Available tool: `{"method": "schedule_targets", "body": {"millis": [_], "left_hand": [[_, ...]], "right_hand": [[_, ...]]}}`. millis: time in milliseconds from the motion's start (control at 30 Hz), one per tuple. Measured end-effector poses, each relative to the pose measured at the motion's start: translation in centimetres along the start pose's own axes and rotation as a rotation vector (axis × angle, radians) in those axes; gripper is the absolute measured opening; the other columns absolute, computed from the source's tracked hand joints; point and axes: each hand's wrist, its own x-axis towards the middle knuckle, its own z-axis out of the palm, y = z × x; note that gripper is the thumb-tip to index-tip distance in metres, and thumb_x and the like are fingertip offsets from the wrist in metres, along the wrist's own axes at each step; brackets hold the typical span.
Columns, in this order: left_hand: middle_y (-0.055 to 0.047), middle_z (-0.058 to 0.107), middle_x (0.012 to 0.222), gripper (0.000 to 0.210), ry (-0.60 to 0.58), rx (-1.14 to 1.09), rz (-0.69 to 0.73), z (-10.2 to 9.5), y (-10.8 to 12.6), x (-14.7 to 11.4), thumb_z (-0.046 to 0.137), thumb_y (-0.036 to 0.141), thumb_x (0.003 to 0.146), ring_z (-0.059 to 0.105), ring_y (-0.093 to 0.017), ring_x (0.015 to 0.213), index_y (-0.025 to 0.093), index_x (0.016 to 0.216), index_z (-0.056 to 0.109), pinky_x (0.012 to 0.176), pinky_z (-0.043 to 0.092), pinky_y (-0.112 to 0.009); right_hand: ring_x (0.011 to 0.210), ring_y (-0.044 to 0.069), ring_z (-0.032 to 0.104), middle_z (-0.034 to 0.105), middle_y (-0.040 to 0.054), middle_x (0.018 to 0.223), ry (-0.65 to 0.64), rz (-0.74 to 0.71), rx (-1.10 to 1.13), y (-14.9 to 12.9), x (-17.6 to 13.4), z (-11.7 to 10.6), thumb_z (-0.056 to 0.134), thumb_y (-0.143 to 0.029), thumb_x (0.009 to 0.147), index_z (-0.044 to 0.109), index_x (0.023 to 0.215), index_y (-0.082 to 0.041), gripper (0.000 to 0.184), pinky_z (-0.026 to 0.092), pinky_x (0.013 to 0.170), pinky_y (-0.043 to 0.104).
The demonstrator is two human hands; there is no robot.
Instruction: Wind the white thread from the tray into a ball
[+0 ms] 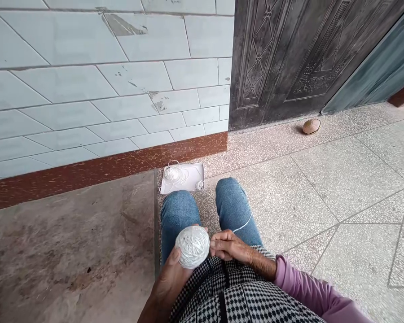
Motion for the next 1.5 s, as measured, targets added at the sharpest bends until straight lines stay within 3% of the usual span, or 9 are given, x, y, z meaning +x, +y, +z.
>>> {"method": "schedule_targets", "body": {"millis": [200, 333, 467, 600, 667, 933, 1167, 1300, 1500], "left_hand": [[-0.014, 0.078, 0.13, 0.077, 0.27, 0.44, 0.286, 3.9, 1.3, 2.0, 0.093, 0.053, 0.068, 0.072, -0.038, 0.124, 0.017, 0.133, 0.072, 0.108, 0.059, -0.046], [-0.014, 0.075, 0.134, 0.069, 0.242, 0.896, 0.355, 5.3, 0.4, 3.2, 0.088, 0.045, 0.069, 0.067, -0.039, 0.13, 0.017, 0.13, 0.072, 0.117, 0.05, -0.051], [-0.016, 0.076, 0.13, 0.07, 0.078, 1.025, 0.216, 4.7, -0.4, 3.7, 0.084, 0.056, 0.074, 0.067, -0.04, 0.126, 0.016, 0.131, 0.071, 0.116, 0.048, -0.054], [-0.015, 0.077, 0.124, 0.068, -0.24, 0.927, 0.053, 3.4, -0.9, 3.5, 0.072, 0.063, 0.086, 0.071, -0.036, 0.113, 0.015, 0.135, 0.07, 0.106, 0.054, -0.048], [-0.014, 0.076, 0.127, 0.064, -0.292, 0.869, 0.037, 3.0, -1.2, 3.1, 0.064, 0.065, 0.094, 0.069, -0.035, 0.117, 0.017, 0.136, 0.072, 0.108, 0.052, -0.047], [-0.016, 0.073, 0.137, 0.07, -0.161, 0.649, 0.003, 1.2, -2.3, 1.9, 0.056, 0.075, 0.098, 0.058, -0.039, 0.141, 0.018, 0.135, 0.075, 0.124, 0.043, -0.053], [-0.018, 0.074, 0.134, 0.09, -0.224, 0.408, 0.017, 1.1, -2.2, 1.5, 0.084, 0.08, 0.073, 0.059, -0.045, 0.139, 0.018, 0.137, 0.073, 0.122, 0.046, -0.056], [-0.015, 0.074, 0.138, 0.081, -0.117, 0.23, 0.047, 0.8, -1.4, 1.1, 0.069, 0.082, 0.084, 0.055, -0.042, 0.147, 0.021, 0.138, 0.074, 0.126, 0.044, -0.054], [-0.013, 0.076, 0.136, 0.081, 0.066, 0.156, 0.093, 0.5, -0.1, 2.7, 0.067, 0.086, 0.082, 0.057, -0.04, 0.147, 0.024, 0.135, 0.076, 0.125, 0.049, -0.054]], "right_hand": [[0.064, 0.009, 0.04, 0.045, -0.0048, 0.068, -0.026, -0.151, -0.65, -0.2, -1.7, 1.4, 0.056, -0.034, 0.104, 0.045, 0.071, -0.019, 0.038, 0.031, 0.064, 0.025], [0.071, 0.012, 0.048, 0.056, -0.0012, 0.079, -0.005, -0.243, -0.899, -2.4, -3.0, 0.9, 0.054, -0.025, 0.107, 0.05, 0.078, -0.02, 0.029, 0.037, 0.071, 0.027], [0.076, 0.015, 0.057, 0.066, 0.003, 0.085, 0.113, -0.273, -0.886, -4.1, -3.4, -1.5, 0.05, -0.039, 0.113, 0.064, 0.087, -0.019, 0.036, 0.043, 0.075, 0.028], [0.073, 0.014, 0.056, 0.063, 0.0017, 0.08, 0.137, -0.293, -0.71, -3.4, -2.1, -3.3, 0.052, -0.056, 0.112, 0.065, 0.083, -0.018, 0.05, 0.044, 0.072, 0.028], [0.072, 0.014, 0.054, 0.062, 0.0006, 0.079, 0.131, -0.27, -0.593, -2.5, -1.2, -3.4, 0.055, -0.063, 0.109, 0.065, 0.083, -0.017, 0.054, 0.043, 0.07, 0.027], [0.067, 0.011, 0.042, 0.05, -0.0033, 0.072, 0.255, -0.245, -0.422, -1.0, 0.3, -2.4, 0.061, -0.073, 0.101, 0.06, 0.08, -0.018, 0.059, 0.037, 0.064, 0.025], [0.068, 0.011, 0.04, 0.047, -0.0044, 0.072, 0.257, -0.245, -0.338, -0.2, 0.6, -2.0, 0.065, -0.079, 0.094, 0.059, 0.08, -0.017, 0.064, 0.035, 0.064, 0.024], [0.068, 0.011, 0.038, 0.043, -0.0045, 0.07, 0.287, -0.243, -0.36, 0.6, 1.1, -1.6, 0.063, -0.081, 0.095, 0.057, 0.077, -0.018, 0.066, 0.033, 0.064, 0.025], [0.068, 0.012, 0.044, 0.049, -0.0029, 0.072, 0.216, -0.242, -0.502, 0.6, 0.7, -0.2, 0.053, -0.072, 0.104, 0.054, 0.078, -0.019, 0.059, 0.036, 0.067, 0.026]]}}
